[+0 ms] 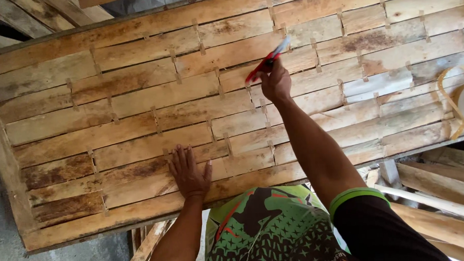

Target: Trim excess material from wooden slats on a panel using a utility knife.

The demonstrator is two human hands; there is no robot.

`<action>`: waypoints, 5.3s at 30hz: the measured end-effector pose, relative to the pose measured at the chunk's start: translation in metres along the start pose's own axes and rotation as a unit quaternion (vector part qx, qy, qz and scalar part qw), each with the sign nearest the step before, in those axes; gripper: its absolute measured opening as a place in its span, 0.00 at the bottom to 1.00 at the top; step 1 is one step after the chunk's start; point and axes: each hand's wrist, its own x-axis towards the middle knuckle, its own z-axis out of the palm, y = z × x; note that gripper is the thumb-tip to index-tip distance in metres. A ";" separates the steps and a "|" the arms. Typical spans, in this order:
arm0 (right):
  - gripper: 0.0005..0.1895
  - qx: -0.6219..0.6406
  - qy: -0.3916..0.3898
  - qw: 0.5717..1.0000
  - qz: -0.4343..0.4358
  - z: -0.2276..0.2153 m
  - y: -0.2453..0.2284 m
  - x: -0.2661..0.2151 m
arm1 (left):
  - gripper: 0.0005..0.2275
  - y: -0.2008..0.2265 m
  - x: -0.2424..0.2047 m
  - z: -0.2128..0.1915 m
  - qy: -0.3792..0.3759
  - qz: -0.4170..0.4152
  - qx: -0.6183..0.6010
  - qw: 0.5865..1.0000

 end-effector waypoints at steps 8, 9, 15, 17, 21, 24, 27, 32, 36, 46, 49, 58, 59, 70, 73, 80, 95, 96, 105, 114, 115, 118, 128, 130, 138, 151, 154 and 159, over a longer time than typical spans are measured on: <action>0.20 0.005 -0.013 1.000 0.026 -0.002 -0.003 -0.006 | 0.36 -0.005 -0.001 0.005 -0.002 -0.001 0.003 1.000; 0.20 0.002 -0.015 0.999 0.039 -0.004 -0.004 -0.006 | 0.36 -0.004 0.000 0.006 -0.009 -0.004 0.006 1.000; 0.18 0.037 -0.028 0.998 0.034 0.002 0.012 -0.017 | 0.36 -0.004 -0.003 0.007 0.004 -0.003 -0.001 1.000; 0.18 0.019 -0.026 0.999 0.042 0.000 0.011 -0.019 | 0.36 -0.003 -0.001 0.005 0.002 -0.001 0.001 1.000; 0.18 -0.019 -0.010 0.998 0.053 -0.005 0.006 -0.018 | 0.36 -0.006 -0.003 0.009 -0.001 -0.004 0.014 1.000; 0.18 0.006 -0.047 0.999 0.014 0.001 0.019 -0.016 | 0.36 -0.007 -0.001 0.008 -0.008 0.000 0.006 1.000; 0.19 0.016 -0.058 0.998 0.007 -0.009 0.004 -0.018 | 0.36 -0.003 -0.001 0.005 -0.004 -0.005 0.007 1.000; 0.16 0.045 -0.061 0.997 -0.001 -0.012 0.006 -0.017 | 0.36 -0.006 0.000 0.005 -0.005 -0.004 0.014 1.000; 0.13 0.051 0.007 0.998 0.027 0.000 0.007 -0.014 | 0.36 -0.006 0.000 0.006 0.010 0.008 0.012 1.000; 0.13 0.106 -0.083 0.990 -0.045 0.059 -0.060 -0.013 | 0.36 -0.006 -0.001 0.006 0.003 -0.004 0.002 1.000; 0.14 0.074 -0.073 0.994 -0.033 0.062 -0.061 0.003 | 0.36 -0.006 0.001 0.005 -0.001 -0.002 0.008 1.000; 0.17 0.005 -0.116 0.992 -0.048 0.065 -0.047 0.007 | 0.37 -0.007 -0.003 0.008 -0.010 -0.006 0.020 1.000; 0.17 0.013 -0.095 0.994 -0.048 0.067 -0.045 0.007 | 0.37 -0.007 -0.001 0.007 -0.017 -0.011 0.013 1.000; 0.21 -0.023 -0.075 0.997 -0.009 0.075 -0.049 0.006 | 0.37 -0.007 -0.001 0.004 -0.020 -0.014 0.007 1.000; 0.20 0.008 -0.074 0.997 0.008 0.070 -0.043 0.008 | 0.36 -0.006 0.000 0.006 -0.012 -0.012 -0.006 1.000; 0.21 0.001 -0.109 0.994 -0.025 0.058 -0.035 0.001 | 0.36 -0.003 -0.001 0.002 0.019 -0.002 -0.017 1.000; 0.12 0.052 -0.119 0.989 -0.071 0.057 -0.029 -0.034 | 0.23 -0.017 -0.017 0.020 0.118 0.065 -0.015 0.991; 0.12 0.047 -0.165 0.982 -0.082 0.061 -0.029 -0.038 | 0.22 -0.017 -0.019 0.020 0.111 0.062 -0.020 0.992; 0.19 0.029 -0.120 0.992 -0.008 0.090 -0.083 -0.090 | 0.23 -0.022 -0.014 0.003 0.071 0.066 -0.198 0.975; 0.16 -0.030 -0.088 0.996 -0.005 0.110 -0.068 -0.099 | 0.35 -0.071 0.010 0.024 -0.137 -0.094 -0.218 0.962; 0.16 -0.034 -0.089 0.995 -0.009 0.113 -0.064 -0.100 | 0.35 -0.072 0.013 0.016 -0.135 -0.095 -0.222 0.961; 0.16 0.015 -0.039 0.999 -0.019 0.117 -0.056 -0.103 | 0.36 -0.078 0.020 0.004 -0.160 -0.078 -0.247 0.953; 0.21 -0.001 -0.022 0.999 0.023 0.114 -0.050 -0.107 | 0.38 -0.088 0.025 0.023 -0.152 -0.071 -0.296 0.940; 0.21 -0.009 -0.018 1.000 0.021 0.111 -0.050 -0.115 | 0.38 -0.089 0.020 0.021 -0.165 -0.067 -0.284 0.942; 0.18 -0.019 0.003 0.999 0.037 0.097 -0.064 -0.118 | 0.40 -0.092 0.030 0.031 -0.182 -0.083 -0.280 0.939; 0.18 0.051 0.013 0.998 0.042 0.120 -0.066 -0.112 | 0.41 -0.090 0.030 0.026 -0.166 -0.073 -0.282 0.942; 0.20 0.014 0.036 0.996 0.084 0.120 -0.080 -0.115 | 0.41 -0.091 0.029 0.030 -0.175 -0.079 -0.270 0.943; 0.22 -0.034 0.057 0.996 0.064 0.121 -0.081 -0.116 | 0.41 -0.088 0.029 0.026 -0.184 -0.086 -0.248 0.947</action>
